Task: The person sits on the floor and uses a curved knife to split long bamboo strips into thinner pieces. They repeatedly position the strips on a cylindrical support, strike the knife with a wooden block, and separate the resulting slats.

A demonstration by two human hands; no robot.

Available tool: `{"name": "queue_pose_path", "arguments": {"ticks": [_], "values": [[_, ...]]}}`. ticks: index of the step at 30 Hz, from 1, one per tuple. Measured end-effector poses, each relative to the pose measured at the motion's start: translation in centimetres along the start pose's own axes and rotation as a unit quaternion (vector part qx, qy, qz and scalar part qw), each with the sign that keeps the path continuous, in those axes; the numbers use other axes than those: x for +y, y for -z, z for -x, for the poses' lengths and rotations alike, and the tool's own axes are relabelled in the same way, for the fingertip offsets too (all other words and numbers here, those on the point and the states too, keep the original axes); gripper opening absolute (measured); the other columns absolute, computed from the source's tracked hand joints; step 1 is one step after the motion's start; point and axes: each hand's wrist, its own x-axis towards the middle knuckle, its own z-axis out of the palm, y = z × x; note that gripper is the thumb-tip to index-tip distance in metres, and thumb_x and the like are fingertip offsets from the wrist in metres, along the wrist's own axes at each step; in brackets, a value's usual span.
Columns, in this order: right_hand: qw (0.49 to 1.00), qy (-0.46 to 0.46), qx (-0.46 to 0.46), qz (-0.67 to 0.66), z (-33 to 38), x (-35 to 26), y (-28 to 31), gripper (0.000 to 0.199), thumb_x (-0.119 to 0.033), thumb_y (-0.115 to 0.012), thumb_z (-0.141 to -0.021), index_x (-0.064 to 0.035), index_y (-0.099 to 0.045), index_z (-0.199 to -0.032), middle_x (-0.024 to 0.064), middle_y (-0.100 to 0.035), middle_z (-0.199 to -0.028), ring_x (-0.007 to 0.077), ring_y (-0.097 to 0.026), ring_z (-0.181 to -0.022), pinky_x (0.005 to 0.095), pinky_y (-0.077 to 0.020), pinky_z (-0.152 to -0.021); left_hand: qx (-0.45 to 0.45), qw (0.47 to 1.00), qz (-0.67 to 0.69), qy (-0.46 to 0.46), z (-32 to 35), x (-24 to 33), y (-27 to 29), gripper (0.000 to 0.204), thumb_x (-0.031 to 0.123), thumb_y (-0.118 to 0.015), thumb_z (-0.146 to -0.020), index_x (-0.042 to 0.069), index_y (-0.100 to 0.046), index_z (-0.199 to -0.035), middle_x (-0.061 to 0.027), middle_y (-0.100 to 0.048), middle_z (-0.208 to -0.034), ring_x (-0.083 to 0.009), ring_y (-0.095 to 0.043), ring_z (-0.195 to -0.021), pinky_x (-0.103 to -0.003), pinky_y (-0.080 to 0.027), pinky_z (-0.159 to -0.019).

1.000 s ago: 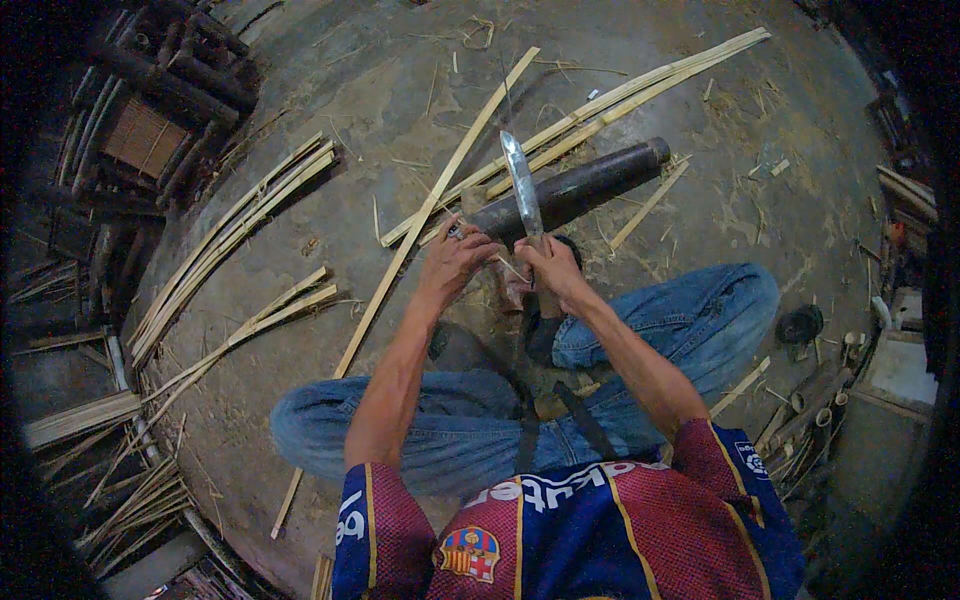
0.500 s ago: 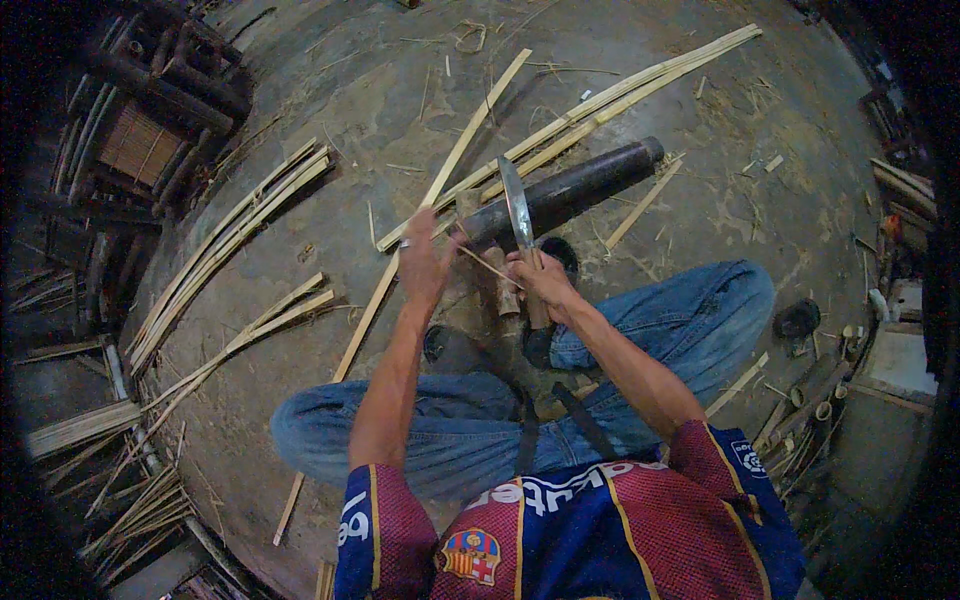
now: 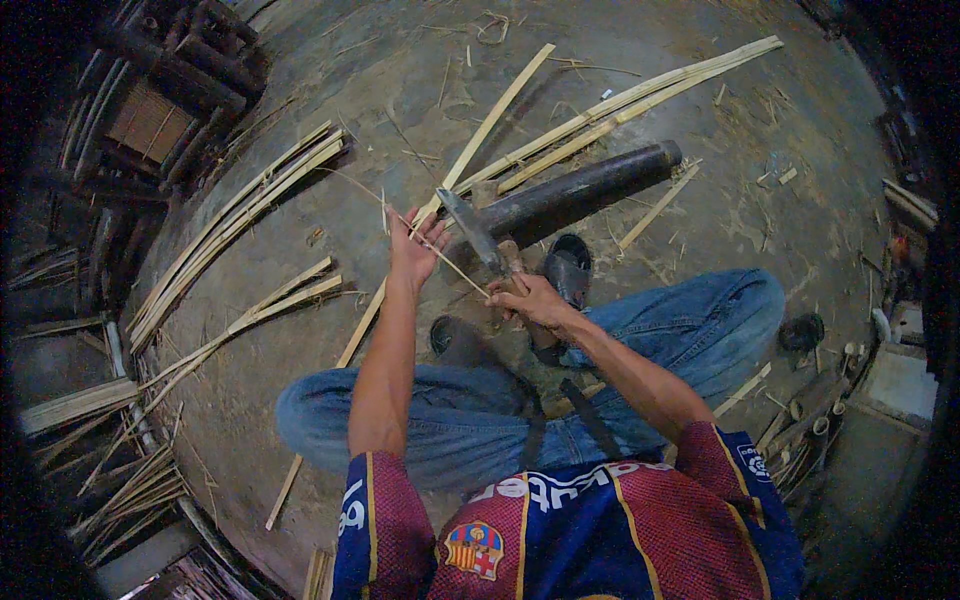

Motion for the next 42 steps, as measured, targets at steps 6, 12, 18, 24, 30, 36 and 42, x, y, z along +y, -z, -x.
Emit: {"name": "queue_pose_path", "arguments": {"ticks": [6,12,18,24,30,36,42], "values": [[0.998,-0.002,-0.064,-0.027,0.4,-1.1,-0.1,0.039,-0.025,-0.066,-0.088,-0.0014,-0.059,-0.119,0.003,-0.069,-0.089,0.0057,-0.055,-0.063,0.0225,-0.0442,-0.053,-0.089,0.992,0.079,0.039,0.1,1.0,0.3,0.078,0.069,-0.049,-0.084,0.008,-0.044,-0.133,-0.015,-0.056,-0.116,-0.0314,-0.052,-0.109,-0.049,-0.041,-0.094],[0.997,-0.012,-0.075,0.008,0.5,-1.2,0.4,0.04,-0.023,-0.066,-0.089,-0.0037,-0.057,-0.123,0.0025,-0.069,-0.091,0.0056,-0.054,-0.062,0.0218,-0.0435,-0.053,-0.142,0.985,0.09,0.048,0.4,2.1,-0.3,0.08,0.07,-0.048,-0.084,0.004,-0.046,-0.129,-0.0164,-0.055,-0.124,-0.0303,-0.054,-0.108,-0.046,-0.041,-0.096],[0.99,-0.023,-0.079,0.119,-1.0,2.9,1.5,0.043,-0.024,-0.066,-0.088,-0.0055,-0.056,-0.125,0.0019,-0.069,-0.088,0.0055,-0.054,-0.066,0.0223,-0.0439,-0.053,-0.066,0.989,0.128,0.022,1.2,3.2,-1.0,0.077,0.066,-0.05,-0.085,0.001,-0.048,-0.126,-0.0209,-0.054,-0.126,-0.0336,-0.053,-0.112,-0.046,-0.042,-0.096],[0.994,-0.028,-0.084,0.061,0.5,2.0,1.3,0.037,-0.025,-0.067,-0.088,-0.004,-0.06,-0.117,0.0039,-0.069,-0.091,0.0061,-0.055,-0.069,0.0235,-0.0458,-0.058,-0.071,0.976,0.204,0.028,2.9,4.7,-5.4,0.065,0.062,-0.056,-0.085,0.002,-0.054,-0.111,-0.0149,-0.061,-0.094,-0.0283,-0.059,-0.091,-0.038,-0.048,-0.078],[0.996,0.002,-0.017,0.091,1.5,-3.1,3.1,0.033,-0.027,-0.067,-0.088,-0.0035,-0.063,-0.111,0.0024,-0.065,-0.089,0.0073,-0.053,-0.075,0.0245,-0.044,-0.067,0.057,0.988,0.107,-0.101,0.9,8.2,-4.9,0.056,0.066,-0.052,-0.086,0.011,-0.044,-0.073,0.0032,-0.027,-0.055,-0.0117,-0.019,-0.045,-0.029,-0.019,-0.043],[0.941,0.15,0.287,0.096,-0.2,-2.2,7.8,0.031,-0.032,-0.068,-0.088,-0.0044,-0.063,-0.1,0.0001,-0.058,-0.079,0.0074,-0.052,-0.071,0.0247,-0.0441,-0.063,0.096,0.924,0.162,-0.331,4.2,11.6,-8.4,0.055,0.066,-0.046,-0.089,0.016,-0.039,-0.068,0.0013,-0.027,-0.051,-0.0121,-0.022,-0.042,-0.027,-0.018,-0.039],[0.947,0.074,0.287,0.123,-1.0,1.4,6.1,0.03,-0.033,-0.062,-0.092,-0.0033,-0.056,-0.094,0.006,-0.059,-0.076,0.0115,-0.055,-0.057,0.0287,-0.0466,-0.049,0.35,0.845,0.311,-0.256,0.7,8.0,-0.6,0.059,0.07,-0.046,-0.084,0.013,-0.038,-0.068,-0.0036,-0.039,-0.058,-0.0191,-0.035,-0.049,-0.035,-0.028,-0.045]]}}
